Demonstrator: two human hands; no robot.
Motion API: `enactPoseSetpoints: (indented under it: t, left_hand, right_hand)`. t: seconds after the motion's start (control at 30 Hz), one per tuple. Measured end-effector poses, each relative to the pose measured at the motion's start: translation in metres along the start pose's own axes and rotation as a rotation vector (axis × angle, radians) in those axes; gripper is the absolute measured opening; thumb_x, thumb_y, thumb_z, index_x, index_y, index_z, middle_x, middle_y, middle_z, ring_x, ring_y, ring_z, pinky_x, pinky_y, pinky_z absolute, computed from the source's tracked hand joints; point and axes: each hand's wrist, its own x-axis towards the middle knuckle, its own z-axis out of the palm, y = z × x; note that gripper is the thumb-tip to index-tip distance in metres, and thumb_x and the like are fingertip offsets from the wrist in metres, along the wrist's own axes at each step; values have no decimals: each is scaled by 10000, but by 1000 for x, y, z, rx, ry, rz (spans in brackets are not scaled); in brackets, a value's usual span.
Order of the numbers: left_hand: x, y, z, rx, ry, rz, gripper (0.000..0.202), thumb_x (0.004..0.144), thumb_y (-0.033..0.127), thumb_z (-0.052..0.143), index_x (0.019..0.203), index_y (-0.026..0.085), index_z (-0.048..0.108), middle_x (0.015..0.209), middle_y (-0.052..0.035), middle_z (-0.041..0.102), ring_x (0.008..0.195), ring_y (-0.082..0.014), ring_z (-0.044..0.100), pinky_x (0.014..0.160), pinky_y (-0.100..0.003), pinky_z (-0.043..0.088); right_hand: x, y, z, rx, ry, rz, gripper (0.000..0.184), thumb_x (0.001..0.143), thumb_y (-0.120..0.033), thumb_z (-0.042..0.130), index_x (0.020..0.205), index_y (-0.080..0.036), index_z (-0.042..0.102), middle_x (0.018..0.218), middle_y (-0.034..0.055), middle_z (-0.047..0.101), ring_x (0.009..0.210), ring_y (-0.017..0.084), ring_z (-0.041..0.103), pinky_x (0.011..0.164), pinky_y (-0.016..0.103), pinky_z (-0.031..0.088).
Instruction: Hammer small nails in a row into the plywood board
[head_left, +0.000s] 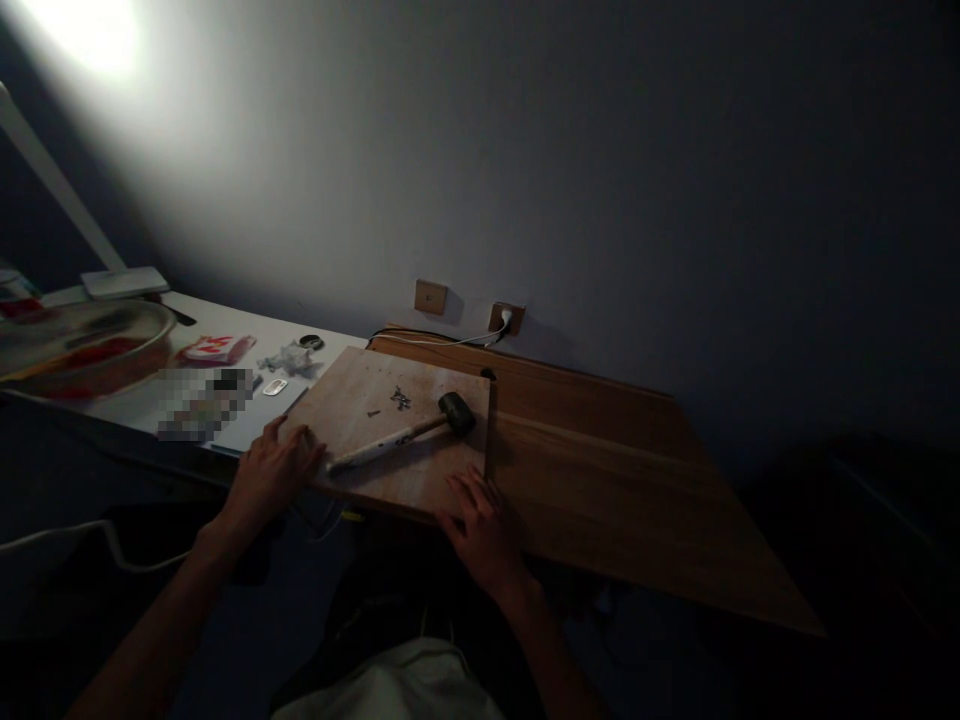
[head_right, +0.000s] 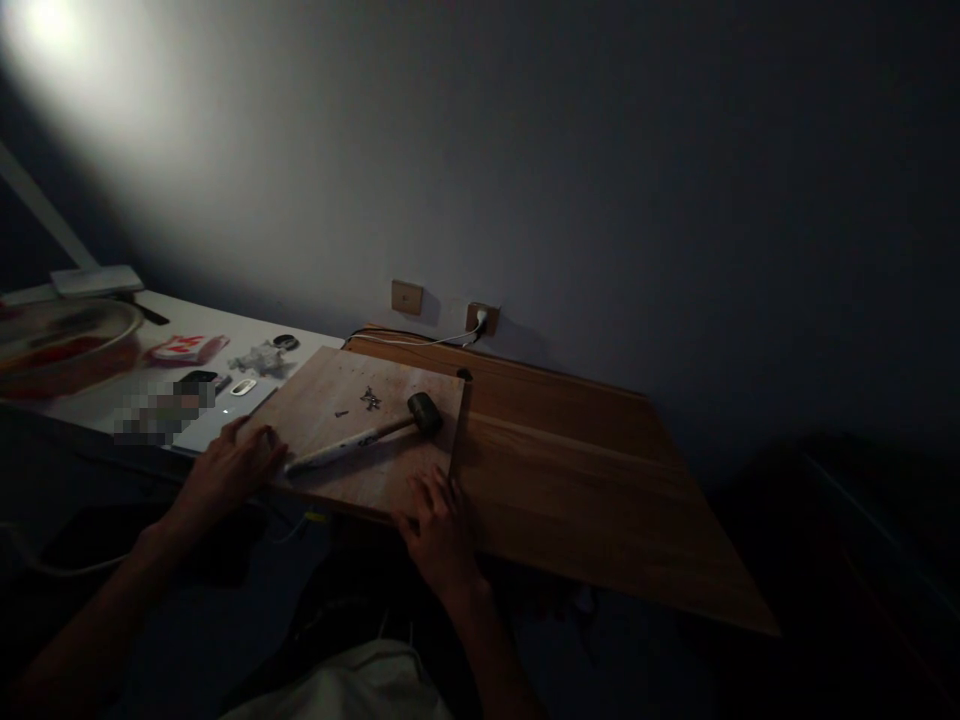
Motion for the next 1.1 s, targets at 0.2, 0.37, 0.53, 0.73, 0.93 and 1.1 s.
enactPoseSetpoints:
  t: [0.2, 0.37, 0.53, 0.73, 0.93, 1.1]
  left_hand:
    - [-16, 41, -6, 72, 37, 52, 441, 973, 516, 416, 1215, 197, 600, 1411, -173, 482, 1146, -362, 579, 909, -518, 512]
    - [-47, 73, 2, -74, 38, 282, 321, 942, 346, 533, 1236, 244, 609, 1320, -153, 556, 1175, -347, 553, 920, -512, 511]
    - [-83, 99, 8, -202, -1, 449, 397, 946, 244, 511, 1339, 271, 559, 1294, -136, 569, 1113, -307, 567, 938, -488, 520]
    - [-113, 114, 6, -275, -5, 506, 503, 963, 338, 526, 1455, 278, 438, 1296, -131, 562, 1069, -273, 620, 901, -420, 567]
    - [-121, 112, 3, -283, 19, 504, 444, 972, 359, 511, 1409, 290, 470, 1228, -102, 596, 1002, -234, 675, 836, -334, 599]
    - [-112, 111, 1, -169, -19, 542, 405, 968, 284, 485, 1372, 278, 505, 1226, -111, 605, 908, -224, 681, 781, -345, 587]
  right_hand:
    - [-6, 19, -9, -23, 78, 95, 457, 997, -395, 522, 1365, -139, 611, 1386, 173, 641, 1344, 303, 544, 1136, 514, 415]
    - [-33, 64, -30, 99, 216, 233, 435, 1000, -421, 468, 1257, -128, 660, 1274, 189, 699, 1204, 286, 648, 1049, 480, 504]
    - [-79, 104, -62, 126, 296, 397, 449, 953, -498, 495, 1148, -145, 693, 1165, 177, 742, 1091, 295, 703, 989, 486, 540]
    - [-138, 110, -84, 98, 354, 493, 426, 918, -545, 539, 1073, -190, 716, 1112, 149, 754, 1051, 290, 714, 913, 442, 576]
    - [-161, 99, -91, 41, 380, 523, 483, 912, -627, 503, 985, -212, 739, 1019, 148, 764, 961, 298, 727, 842, 438, 590]
    - [-150, 107, -102, -25, 330, 510, 566, 915, -701, 430, 985, -230, 737, 989, 146, 775, 916, 315, 734, 831, 471, 578]
